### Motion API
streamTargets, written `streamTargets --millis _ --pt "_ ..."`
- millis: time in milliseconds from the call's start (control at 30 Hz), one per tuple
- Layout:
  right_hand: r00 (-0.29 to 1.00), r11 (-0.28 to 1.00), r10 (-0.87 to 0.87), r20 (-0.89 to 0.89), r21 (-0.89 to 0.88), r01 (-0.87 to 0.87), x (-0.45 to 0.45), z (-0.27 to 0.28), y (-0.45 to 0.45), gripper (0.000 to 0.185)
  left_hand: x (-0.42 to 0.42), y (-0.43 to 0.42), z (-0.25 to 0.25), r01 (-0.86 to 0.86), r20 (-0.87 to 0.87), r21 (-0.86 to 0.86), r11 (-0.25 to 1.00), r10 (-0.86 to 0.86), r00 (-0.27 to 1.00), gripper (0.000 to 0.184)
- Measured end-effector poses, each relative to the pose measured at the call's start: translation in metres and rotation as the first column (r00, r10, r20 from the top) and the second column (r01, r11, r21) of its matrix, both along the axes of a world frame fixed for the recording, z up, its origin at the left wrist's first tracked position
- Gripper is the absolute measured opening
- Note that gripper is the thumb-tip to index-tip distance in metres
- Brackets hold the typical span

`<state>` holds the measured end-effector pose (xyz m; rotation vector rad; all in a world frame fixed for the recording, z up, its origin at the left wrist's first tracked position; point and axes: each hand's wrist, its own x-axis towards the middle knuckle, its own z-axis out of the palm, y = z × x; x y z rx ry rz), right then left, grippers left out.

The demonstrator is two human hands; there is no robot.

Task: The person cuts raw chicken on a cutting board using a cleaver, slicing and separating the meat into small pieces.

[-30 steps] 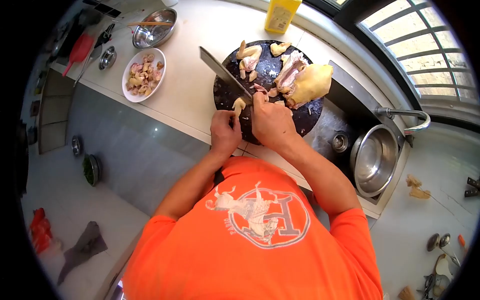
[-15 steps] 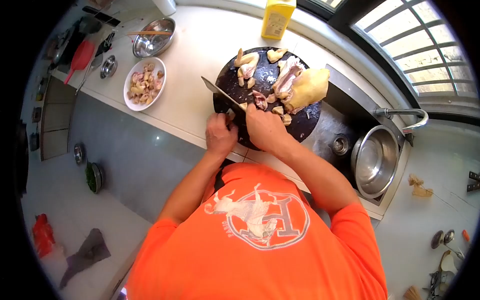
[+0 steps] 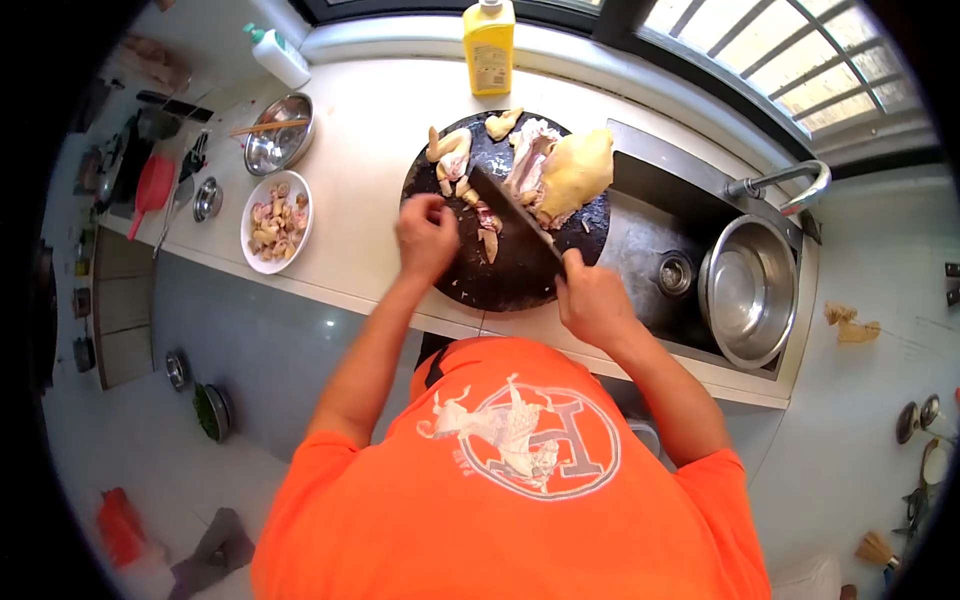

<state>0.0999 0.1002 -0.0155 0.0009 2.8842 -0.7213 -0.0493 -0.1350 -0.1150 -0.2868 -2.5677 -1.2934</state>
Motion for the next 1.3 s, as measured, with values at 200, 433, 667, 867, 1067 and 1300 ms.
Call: streamTargets --millis 200,433,667,867,1067,1300 --pt "0.974 0.990 0.139 0.180 -0.048 -0.132 0.009 -0.007 -0.016 0.019 -0.113 -0.009 0.017 -0.030 0.174 -0.141 0.990 0.055 0.983 0.046" --pt "0.976 0.993 -0.104 0.193 -0.043 0.115 0.007 -0.017 -0.007 0.022 -0.166 0.005 0.007 0.260 0.290 -0.377 0.889 -0.153 0.945 0.022" --pt "0.979 0.984 -0.139 0.148 -0.090 0.153 0.014 -0.017 0.007 0.021 -0.129 -0.009 0.031 -0.043 0.633 -0.008 0.999 0.038 0.773 0.023" --pt "0.993 0.971 -0.116 -0.025 -0.215 0.108 0.002 0.009 -0.011 0.020 -0.038 -0.024 0.046 -0.349 0.770 0.419 0.838 -0.124 0.626 0.029" --pt "0.993 0.951 -0.004 -0.117 -0.309 -0.033 -0.024 -0.012 -0.047 0.020 0.030 -0.025 0.022 -0.250 0.749 0.305 0.919 -0.069 0.659 0.020" --pt "0.982 0.978 0.167 -0.091 -0.111 -0.177 -0.056 -0.040 -0.065 0.018 0.072 -0.012 0.012 -0.209 0.430 0.192 0.959 0.109 0.896 0.034"
